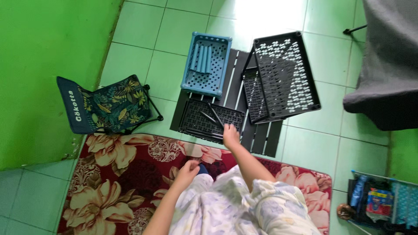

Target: The person assembles a small plastic storage rack by inserting metal rods into blue and black perforated trays. They connect the trays and rods to form a multi-tiered structure and place it on a low bench.

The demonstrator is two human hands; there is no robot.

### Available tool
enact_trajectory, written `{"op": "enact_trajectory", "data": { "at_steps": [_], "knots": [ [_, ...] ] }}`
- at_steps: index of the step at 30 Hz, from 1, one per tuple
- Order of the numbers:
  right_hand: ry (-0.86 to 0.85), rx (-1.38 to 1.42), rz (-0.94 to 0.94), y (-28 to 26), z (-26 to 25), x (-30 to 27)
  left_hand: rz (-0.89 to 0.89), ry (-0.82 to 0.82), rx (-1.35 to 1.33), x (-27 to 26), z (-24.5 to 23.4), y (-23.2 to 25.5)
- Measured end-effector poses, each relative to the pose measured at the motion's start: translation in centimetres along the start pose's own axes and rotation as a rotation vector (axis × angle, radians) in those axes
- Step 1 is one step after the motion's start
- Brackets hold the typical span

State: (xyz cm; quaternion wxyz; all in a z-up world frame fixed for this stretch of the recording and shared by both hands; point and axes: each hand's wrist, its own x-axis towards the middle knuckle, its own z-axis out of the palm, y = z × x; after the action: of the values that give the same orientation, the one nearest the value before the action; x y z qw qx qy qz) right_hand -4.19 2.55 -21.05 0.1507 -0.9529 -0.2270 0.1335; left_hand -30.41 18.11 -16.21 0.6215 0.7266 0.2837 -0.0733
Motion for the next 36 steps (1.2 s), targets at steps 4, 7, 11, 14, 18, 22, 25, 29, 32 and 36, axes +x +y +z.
{"op": "enact_trajectory", "data": {
  "at_steps": [4, 7, 11, 14, 18, 22, 25, 29, 32, 36],
  "knots": [
    [0.113, -0.067, -0.240, -0.4, 0.9, 2.9, -0.071, 0.047, -0.122, -3.4, -4.1, -1.8],
    [-0.002, -0.111, -0.260, -0.8, 1.2, 4.1, -0.118, 0.122, -0.080, -4.7, -5.6, -2.1],
    [-0.122, 0.040, -0.198, -1.0, 1.2, 4.0, -0.120, 0.053, -0.055, -5.5, -7.0, -0.9],
    [-0.007, 0.095, -0.186, -0.5, 0.9, 3.5, -0.115, 0.025, -0.034, -5.0, -7.3, 0.3],
    [0.233, 0.268, -0.201, -0.6, 0.4, 2.4, -0.151, 0.004, -0.006, -3.3, -6.5, 0.8],
    [0.541, 0.547, -0.203, -1.1, 0.0, -3.4, -0.035, -0.072, -0.057, -1.0, -4.0, 0.6],
    [0.444, 0.559, 0.125, -0.3, -1.5, -10.1, -0.017, -0.116, -0.042, 1.3, -1.5, 2.2],
    [0.440, 0.664, 0.396, 3.3, -4.6, -17.6, -0.003, -0.200, -0.026, 4.3, 1.4, 6.5],
    [0.435, 1.019, 0.547, 6.9, -7.4, -19.7, 0.047, -0.215, 0.064, 7.1, 4.1, 10.8],
    [0.438, 1.235, 0.618, 12.6, -11.6, -18.5, 0.215, -0.306, 0.004, 9.6, 9.0, 16.4]
  ]
}}
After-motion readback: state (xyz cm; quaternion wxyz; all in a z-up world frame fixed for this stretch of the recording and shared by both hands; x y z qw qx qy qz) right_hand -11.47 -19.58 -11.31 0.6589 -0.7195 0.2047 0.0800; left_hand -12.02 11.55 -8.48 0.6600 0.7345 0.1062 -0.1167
